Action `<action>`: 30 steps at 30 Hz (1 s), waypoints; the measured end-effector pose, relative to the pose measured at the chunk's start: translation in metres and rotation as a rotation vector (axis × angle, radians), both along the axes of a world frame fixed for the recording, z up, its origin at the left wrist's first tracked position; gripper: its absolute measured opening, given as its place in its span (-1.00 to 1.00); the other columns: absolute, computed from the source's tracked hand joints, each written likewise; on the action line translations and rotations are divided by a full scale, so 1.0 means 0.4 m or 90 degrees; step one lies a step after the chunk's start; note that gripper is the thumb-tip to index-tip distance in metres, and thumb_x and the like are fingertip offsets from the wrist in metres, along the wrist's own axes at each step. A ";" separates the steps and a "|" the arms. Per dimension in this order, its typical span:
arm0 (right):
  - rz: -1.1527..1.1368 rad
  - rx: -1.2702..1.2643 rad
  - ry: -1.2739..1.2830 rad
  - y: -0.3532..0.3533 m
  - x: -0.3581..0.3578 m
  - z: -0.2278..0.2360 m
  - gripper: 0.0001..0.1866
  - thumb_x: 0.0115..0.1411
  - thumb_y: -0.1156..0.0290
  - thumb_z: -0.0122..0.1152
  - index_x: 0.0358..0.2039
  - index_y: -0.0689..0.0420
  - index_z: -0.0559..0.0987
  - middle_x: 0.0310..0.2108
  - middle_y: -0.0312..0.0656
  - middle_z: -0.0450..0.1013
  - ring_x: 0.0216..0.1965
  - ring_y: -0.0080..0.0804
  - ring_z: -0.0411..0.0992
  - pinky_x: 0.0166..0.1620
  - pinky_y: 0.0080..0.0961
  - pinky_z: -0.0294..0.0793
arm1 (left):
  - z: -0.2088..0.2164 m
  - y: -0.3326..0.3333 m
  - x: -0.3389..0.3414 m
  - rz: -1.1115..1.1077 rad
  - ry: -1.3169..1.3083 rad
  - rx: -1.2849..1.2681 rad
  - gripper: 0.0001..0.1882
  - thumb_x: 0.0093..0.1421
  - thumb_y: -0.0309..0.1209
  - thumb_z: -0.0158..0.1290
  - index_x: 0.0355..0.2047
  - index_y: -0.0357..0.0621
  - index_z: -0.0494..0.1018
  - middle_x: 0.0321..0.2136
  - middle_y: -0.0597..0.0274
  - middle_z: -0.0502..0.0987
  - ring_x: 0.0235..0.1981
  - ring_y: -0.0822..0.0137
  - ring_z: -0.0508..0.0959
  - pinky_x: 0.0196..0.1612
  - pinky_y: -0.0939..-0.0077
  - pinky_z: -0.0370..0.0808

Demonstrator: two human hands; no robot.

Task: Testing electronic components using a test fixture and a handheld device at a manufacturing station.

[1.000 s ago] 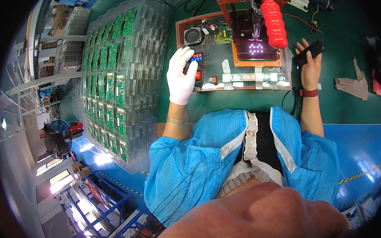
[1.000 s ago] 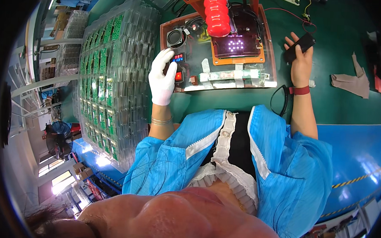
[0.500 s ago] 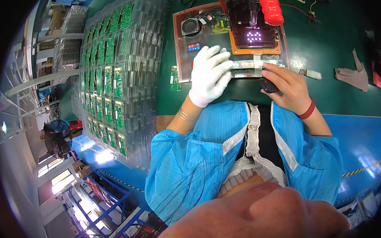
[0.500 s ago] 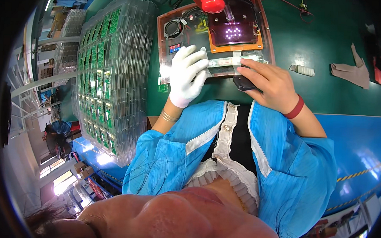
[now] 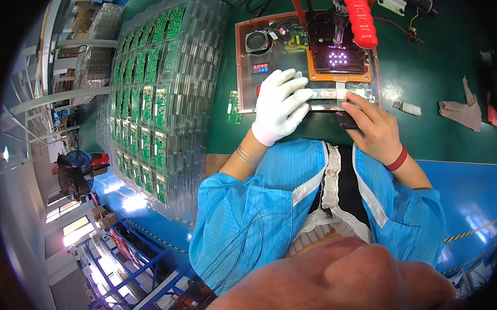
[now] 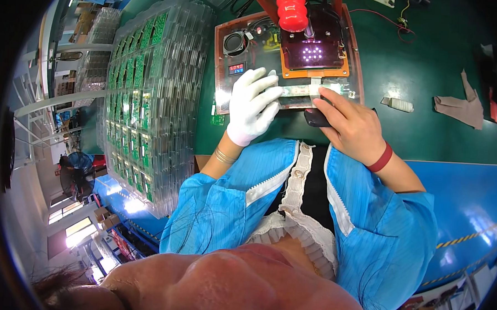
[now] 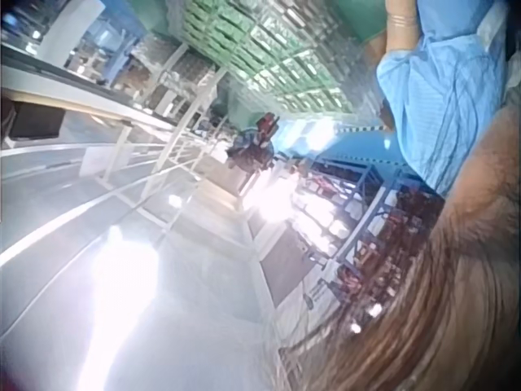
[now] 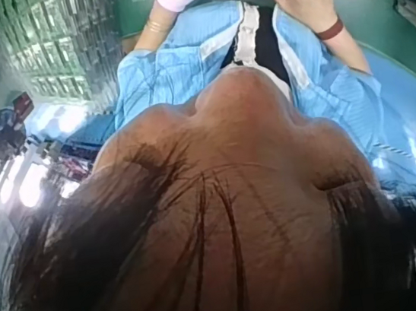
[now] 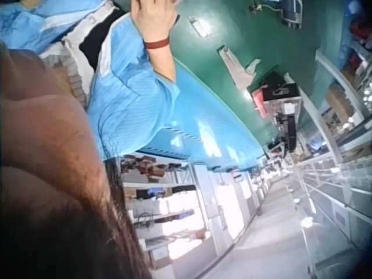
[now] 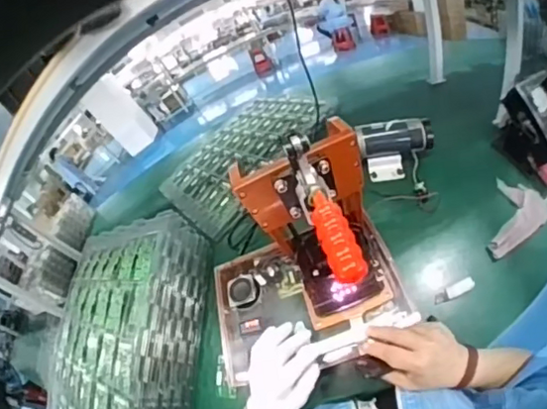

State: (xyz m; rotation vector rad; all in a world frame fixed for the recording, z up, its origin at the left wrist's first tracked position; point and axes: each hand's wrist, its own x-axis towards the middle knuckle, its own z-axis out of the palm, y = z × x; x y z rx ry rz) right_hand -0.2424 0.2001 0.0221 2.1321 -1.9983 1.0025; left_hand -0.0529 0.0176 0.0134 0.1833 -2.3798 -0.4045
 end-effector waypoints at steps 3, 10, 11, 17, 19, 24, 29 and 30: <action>-0.010 0.011 -0.023 0.001 0.000 -0.002 -0.50 -0.04 0.44 0.42 -0.01 0.07 0.58 0.17 -0.28 0.46 -0.35 -0.41 0.57 -0.32 -0.55 0.54 | 0.005 0.003 0.001 -0.004 -0.026 -0.001 -0.68 -0.05 -0.45 0.20 -0.22 -0.16 0.60 -0.06 0.14 0.59 0.06 -0.01 0.49 0.16 0.08 0.39; 0.001 0.025 -0.032 0.009 -0.009 -0.008 -0.50 -0.02 0.49 0.39 0.01 0.11 0.57 0.19 -0.23 0.47 -0.36 -0.41 0.55 -0.32 -0.58 0.51 | -0.009 0.004 0.002 -0.004 -0.033 0.000 -0.67 -0.04 -0.44 0.19 -0.20 -0.15 0.60 -0.05 0.11 0.58 0.06 -0.03 0.49 0.14 0.07 0.40; 0.003 0.023 -0.034 0.009 -0.010 -0.009 -0.50 -0.01 0.49 0.39 0.01 0.11 0.57 0.19 -0.23 0.47 -0.36 -0.41 0.55 -0.32 -0.58 0.51 | -0.009 0.005 0.002 -0.005 -0.033 0.000 -0.67 -0.04 -0.44 0.19 -0.20 -0.15 0.60 -0.05 0.11 0.58 0.06 -0.03 0.49 0.14 0.07 0.40; 0.013 0.016 -0.047 0.006 -0.011 -0.003 -0.51 -0.01 0.48 0.39 0.00 0.10 0.58 0.19 -0.23 0.47 -0.35 -0.42 0.55 -0.32 -0.59 0.51 | -0.014 0.003 0.002 -0.006 -0.031 -0.002 -0.68 -0.02 -0.42 0.19 -0.19 -0.15 0.59 -0.05 0.10 0.58 0.06 -0.05 0.49 0.12 0.06 0.41; 0.010 0.016 -0.050 0.006 -0.011 -0.002 -0.52 -0.01 0.48 0.38 0.00 0.10 0.58 0.19 -0.23 0.47 -0.35 -0.42 0.55 -0.32 -0.59 0.51 | -0.014 0.001 0.001 -0.010 -0.030 -0.004 -0.68 -0.02 -0.42 0.19 -0.19 -0.14 0.59 -0.05 0.10 0.58 0.06 -0.05 0.49 0.12 0.06 0.41; 0.007 0.039 -0.046 0.010 -0.011 -0.005 -0.52 -0.01 0.49 0.38 0.00 0.11 0.58 0.19 -0.23 0.47 -0.31 -0.40 0.57 -0.32 -0.59 0.51 | -0.010 0.005 -0.001 0.004 -0.030 0.001 -0.70 0.00 -0.40 0.21 -0.20 -0.09 0.57 -0.05 0.18 0.55 0.06 0.03 0.49 0.16 0.05 0.39; -0.002 0.016 -0.050 0.010 -0.010 0.001 -0.53 -0.01 0.48 0.39 -0.02 0.10 0.59 0.17 -0.24 0.48 -0.31 -0.42 0.58 -0.32 -0.59 0.52 | -0.009 0.003 -0.001 0.003 -0.024 -0.005 -0.70 0.00 -0.42 0.18 -0.21 -0.14 0.59 -0.04 0.10 0.58 0.05 -0.06 0.49 0.12 0.06 0.41; -0.002 0.012 -0.051 0.008 -0.008 0.001 -0.53 -0.01 0.48 0.40 -0.02 0.10 0.59 0.17 -0.25 0.48 -0.31 -0.42 0.58 -0.33 -0.59 0.52 | -0.009 0.003 -0.002 0.003 -0.023 -0.011 -0.71 0.00 -0.42 0.18 -0.21 -0.14 0.59 -0.04 0.10 0.58 0.04 -0.06 0.50 0.12 0.06 0.41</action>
